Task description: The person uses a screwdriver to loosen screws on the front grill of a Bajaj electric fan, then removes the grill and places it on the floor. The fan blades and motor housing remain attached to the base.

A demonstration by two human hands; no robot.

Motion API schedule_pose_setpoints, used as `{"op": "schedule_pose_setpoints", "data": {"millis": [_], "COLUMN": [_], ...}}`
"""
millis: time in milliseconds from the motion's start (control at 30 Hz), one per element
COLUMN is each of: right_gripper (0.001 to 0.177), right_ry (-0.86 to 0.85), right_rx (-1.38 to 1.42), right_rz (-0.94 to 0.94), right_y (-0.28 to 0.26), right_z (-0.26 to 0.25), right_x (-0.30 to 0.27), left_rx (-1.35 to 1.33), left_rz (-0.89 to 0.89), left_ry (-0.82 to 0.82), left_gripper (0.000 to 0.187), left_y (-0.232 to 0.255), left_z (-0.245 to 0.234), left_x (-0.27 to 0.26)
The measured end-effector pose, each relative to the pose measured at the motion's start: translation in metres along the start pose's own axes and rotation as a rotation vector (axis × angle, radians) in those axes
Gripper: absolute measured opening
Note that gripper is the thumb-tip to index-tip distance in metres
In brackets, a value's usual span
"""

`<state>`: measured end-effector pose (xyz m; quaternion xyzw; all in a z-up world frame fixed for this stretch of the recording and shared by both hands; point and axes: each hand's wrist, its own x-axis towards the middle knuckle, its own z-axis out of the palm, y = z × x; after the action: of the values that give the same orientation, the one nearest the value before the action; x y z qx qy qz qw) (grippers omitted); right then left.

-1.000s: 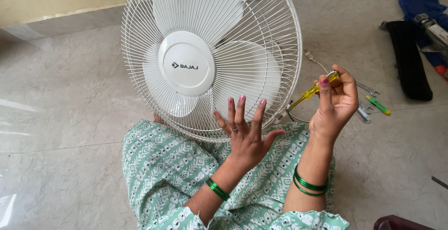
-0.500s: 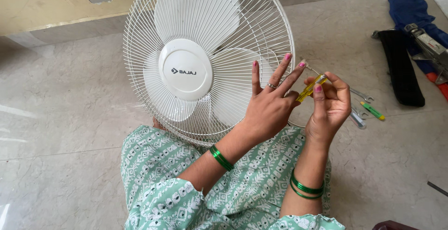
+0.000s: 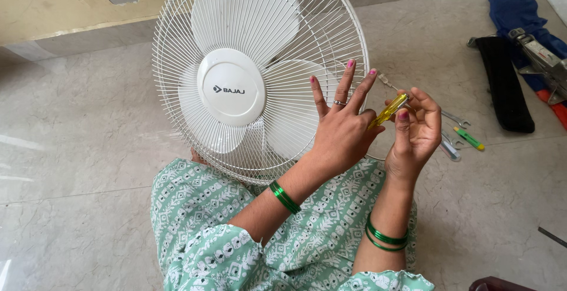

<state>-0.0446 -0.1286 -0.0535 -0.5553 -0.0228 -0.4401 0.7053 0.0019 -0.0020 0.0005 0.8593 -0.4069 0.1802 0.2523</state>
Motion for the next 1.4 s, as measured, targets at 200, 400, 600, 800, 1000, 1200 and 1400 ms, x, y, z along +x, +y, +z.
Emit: {"op": "schedule_pose_setpoints", "data": {"millis": [200,400,600,800,1000,1200,1400], "right_gripper": [0.042,0.039,0.036,0.032,0.035,0.035,0.031], "right_ry": [0.041,0.057,0.123,0.107,0.037,-0.019,-0.029], "right_rx": [-0.020,-0.109,-0.095,-0.053,-0.054,-0.015,0.043], "right_rz": [-0.006,-0.006,-0.030,0.038,0.050,0.056,0.048], "right_y": [0.006,0.009,0.009,0.003,-0.001,-0.003,-0.003], "right_z": [-0.002,-0.002,-0.001,-0.001,0.006,0.009,0.003], "right_x": [0.000,-0.002,-0.002,0.003,0.001,0.000,-0.001], "left_rx": [0.022,0.040,0.008,0.011,0.025,-0.001,-0.060], "left_rz": [-0.013,-0.014,-0.022,0.034,0.039,0.038,0.014], "left_ry": [0.023,0.063,0.031,0.142,0.081,0.059,0.023], "left_gripper": [0.026,0.029,0.028,0.032,0.031,0.027,0.023], "left_y": [-0.001,0.002,0.002,-0.011,-0.013,-0.012,-0.010], "left_z": [0.005,0.008,0.009,0.003,0.002,0.003,0.000], "left_x": [0.000,-0.002,-0.002,-0.002,-0.001,0.001,0.002]}}
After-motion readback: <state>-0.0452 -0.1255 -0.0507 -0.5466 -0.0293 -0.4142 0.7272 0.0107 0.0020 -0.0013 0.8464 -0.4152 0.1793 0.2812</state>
